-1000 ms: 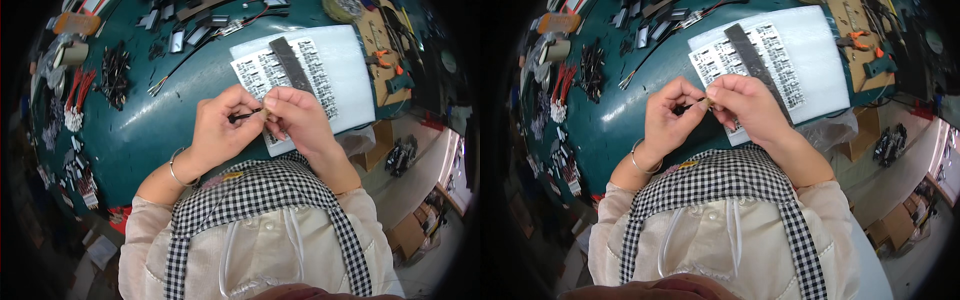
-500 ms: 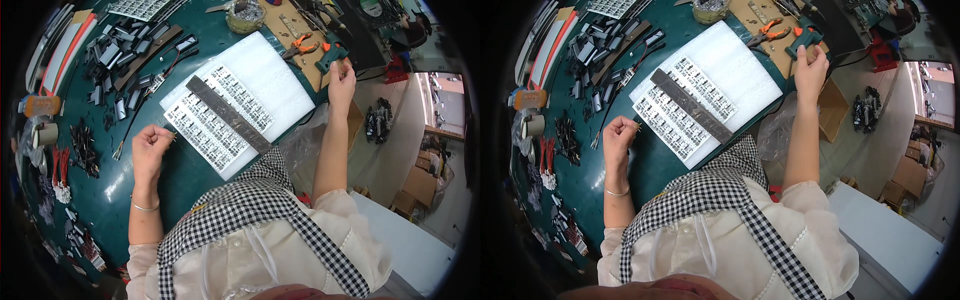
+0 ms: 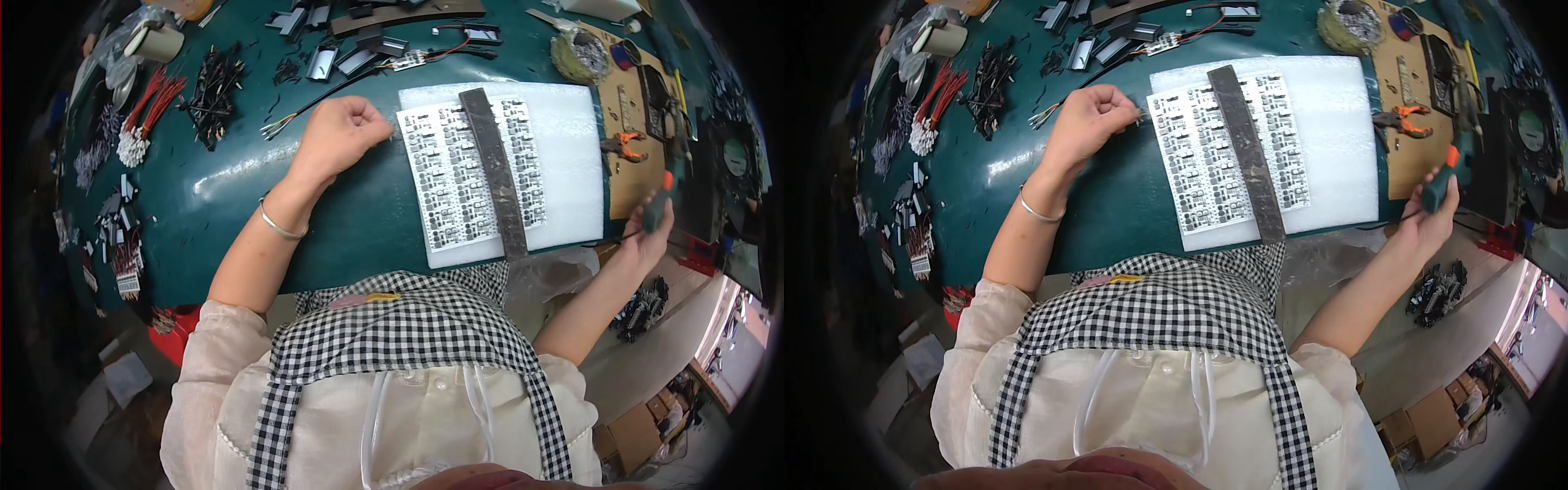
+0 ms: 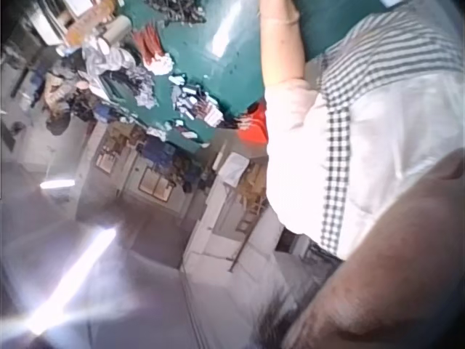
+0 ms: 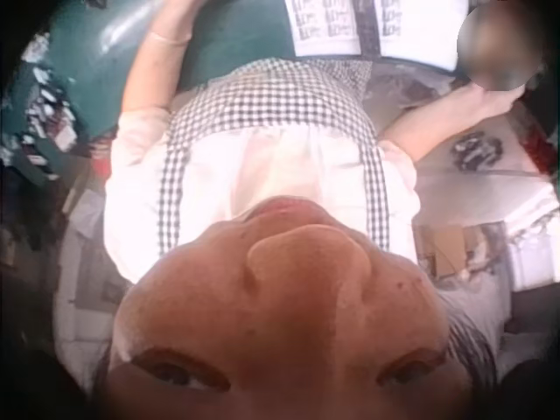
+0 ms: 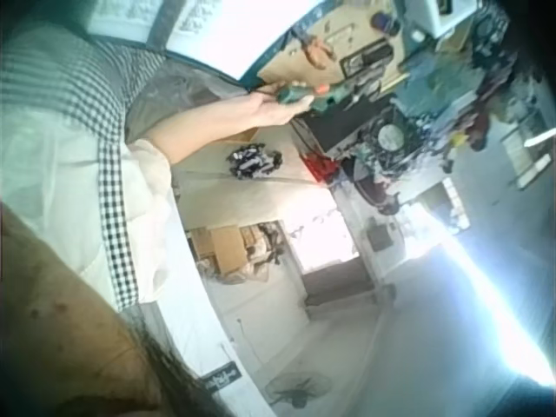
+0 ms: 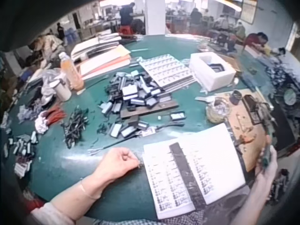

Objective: The person organizes small electronic components and wires on a workbench, then uses a soldering iron to attach wires to a circuit board. The person handles black rectangular components, red and black wires, and a white circuit board, performing precise soldering operations.

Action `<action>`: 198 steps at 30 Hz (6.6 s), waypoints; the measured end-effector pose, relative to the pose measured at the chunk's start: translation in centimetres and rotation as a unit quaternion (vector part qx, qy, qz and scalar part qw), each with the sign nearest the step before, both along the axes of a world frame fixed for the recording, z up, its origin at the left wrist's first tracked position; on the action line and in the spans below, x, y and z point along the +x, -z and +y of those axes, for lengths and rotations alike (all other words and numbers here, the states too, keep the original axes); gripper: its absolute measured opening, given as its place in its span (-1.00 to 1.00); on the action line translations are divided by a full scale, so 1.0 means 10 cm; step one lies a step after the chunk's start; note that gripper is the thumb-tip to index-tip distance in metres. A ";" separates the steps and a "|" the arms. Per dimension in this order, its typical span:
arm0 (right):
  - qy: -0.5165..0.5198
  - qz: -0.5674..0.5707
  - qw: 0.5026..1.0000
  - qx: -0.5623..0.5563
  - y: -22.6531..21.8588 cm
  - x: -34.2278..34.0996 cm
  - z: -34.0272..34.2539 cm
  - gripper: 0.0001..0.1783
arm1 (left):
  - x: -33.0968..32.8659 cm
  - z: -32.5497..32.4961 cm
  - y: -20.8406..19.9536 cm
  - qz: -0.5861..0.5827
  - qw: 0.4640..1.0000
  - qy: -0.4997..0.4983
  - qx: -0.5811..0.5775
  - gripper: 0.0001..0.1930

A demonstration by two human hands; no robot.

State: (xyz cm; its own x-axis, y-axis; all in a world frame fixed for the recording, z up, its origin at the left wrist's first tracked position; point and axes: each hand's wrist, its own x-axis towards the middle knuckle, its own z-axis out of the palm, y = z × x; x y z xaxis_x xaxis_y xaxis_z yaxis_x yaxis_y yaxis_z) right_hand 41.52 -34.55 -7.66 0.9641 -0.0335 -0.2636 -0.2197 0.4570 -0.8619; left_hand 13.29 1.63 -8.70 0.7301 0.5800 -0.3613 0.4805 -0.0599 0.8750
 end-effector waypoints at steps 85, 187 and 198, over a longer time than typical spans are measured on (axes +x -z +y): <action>-0.469 -0.080 0.864 -0.163 -0.25 -1.98 0.81 -0.35 | 0.02 -0.17 0.04 -0.003 0.993 0.048 0.112 -0.79; -0.406 -0.045 0.901 -0.142 -0.43 -1.87 0.83 -0.19 | 0.03 -0.19 0.07 -0.013 0.982 0.060 0.179 -0.78; -0.399 -0.060 0.902 -0.152 -0.40 -1.93 0.76 -0.18 | 0.03 -0.19 0.07 -0.013 0.984 0.061 0.167 -0.81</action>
